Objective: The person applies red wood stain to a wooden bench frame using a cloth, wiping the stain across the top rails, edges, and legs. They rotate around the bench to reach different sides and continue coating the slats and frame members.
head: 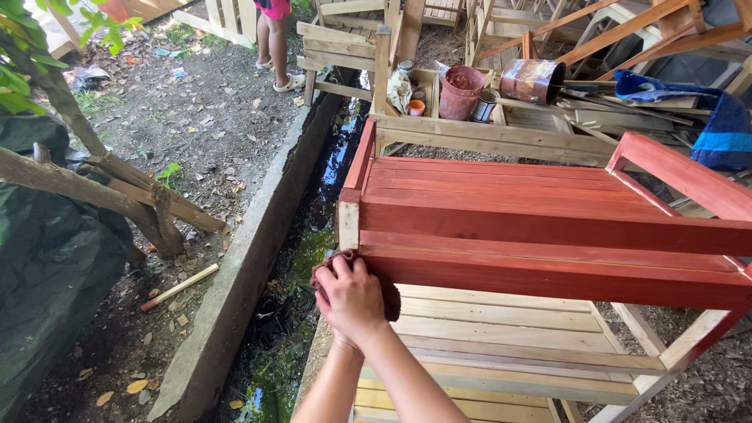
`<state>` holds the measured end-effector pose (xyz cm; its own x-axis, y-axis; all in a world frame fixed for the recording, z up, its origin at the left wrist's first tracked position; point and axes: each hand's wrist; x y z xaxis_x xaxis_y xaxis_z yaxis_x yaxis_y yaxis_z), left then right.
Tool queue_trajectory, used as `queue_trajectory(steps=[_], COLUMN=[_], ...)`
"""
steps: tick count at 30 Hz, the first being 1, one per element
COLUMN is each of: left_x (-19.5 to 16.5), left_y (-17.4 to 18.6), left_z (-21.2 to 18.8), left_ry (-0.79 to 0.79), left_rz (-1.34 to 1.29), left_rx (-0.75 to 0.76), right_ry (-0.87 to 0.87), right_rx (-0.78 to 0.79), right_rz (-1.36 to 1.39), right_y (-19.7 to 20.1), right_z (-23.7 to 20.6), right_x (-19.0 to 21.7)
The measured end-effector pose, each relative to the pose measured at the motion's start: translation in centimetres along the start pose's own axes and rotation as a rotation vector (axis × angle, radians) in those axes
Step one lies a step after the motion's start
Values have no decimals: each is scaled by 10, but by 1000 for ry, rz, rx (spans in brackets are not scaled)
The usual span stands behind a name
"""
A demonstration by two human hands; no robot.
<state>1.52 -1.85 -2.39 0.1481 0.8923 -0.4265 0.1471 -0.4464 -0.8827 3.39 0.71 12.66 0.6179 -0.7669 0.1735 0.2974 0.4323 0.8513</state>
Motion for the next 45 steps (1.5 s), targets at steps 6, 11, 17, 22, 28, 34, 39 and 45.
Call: queue_trajectory(steps=[6,11,17,22,28,34,39,45], left_x=[-4,-17,-16,-9,-3,-21,-72,-130], left_y=[-25,-54,-54,-49,-51,-55,-42,-18], left_z=[-16,-40,-49,-44,-36,-25,-20,4], left_ry=[215,376,601,590,578,692,778,259], left_rz=[-275,-314,-436,-398,-399,45,731,801], left_rx=[-172,-70,-102,-100,-18,-81,-347,-538], right_ry=[-37,-5,-39,-208,-236,-207,-210,-184], right_rx=[-222,-464,-582,-383,-357,-362,-339,-369], right_rz=[174,123,-136,-241,-219,-207,-172,-91], right_y=[22,47,60,58,55,55,51,48], right_z=[-14,-2,40,51,50,55,62,68], right_x=[-15,-12,-9,-10,-23,-32,-37,-35])
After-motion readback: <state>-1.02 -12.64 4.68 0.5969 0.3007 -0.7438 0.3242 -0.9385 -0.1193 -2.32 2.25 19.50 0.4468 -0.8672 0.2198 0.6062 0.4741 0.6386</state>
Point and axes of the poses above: each hand's wrist, its own z-axis towards the middle knuckle, its own y-axis out of the back of the hand, x = y × z, and after that the axes turned 11 degrees about y, right-handed
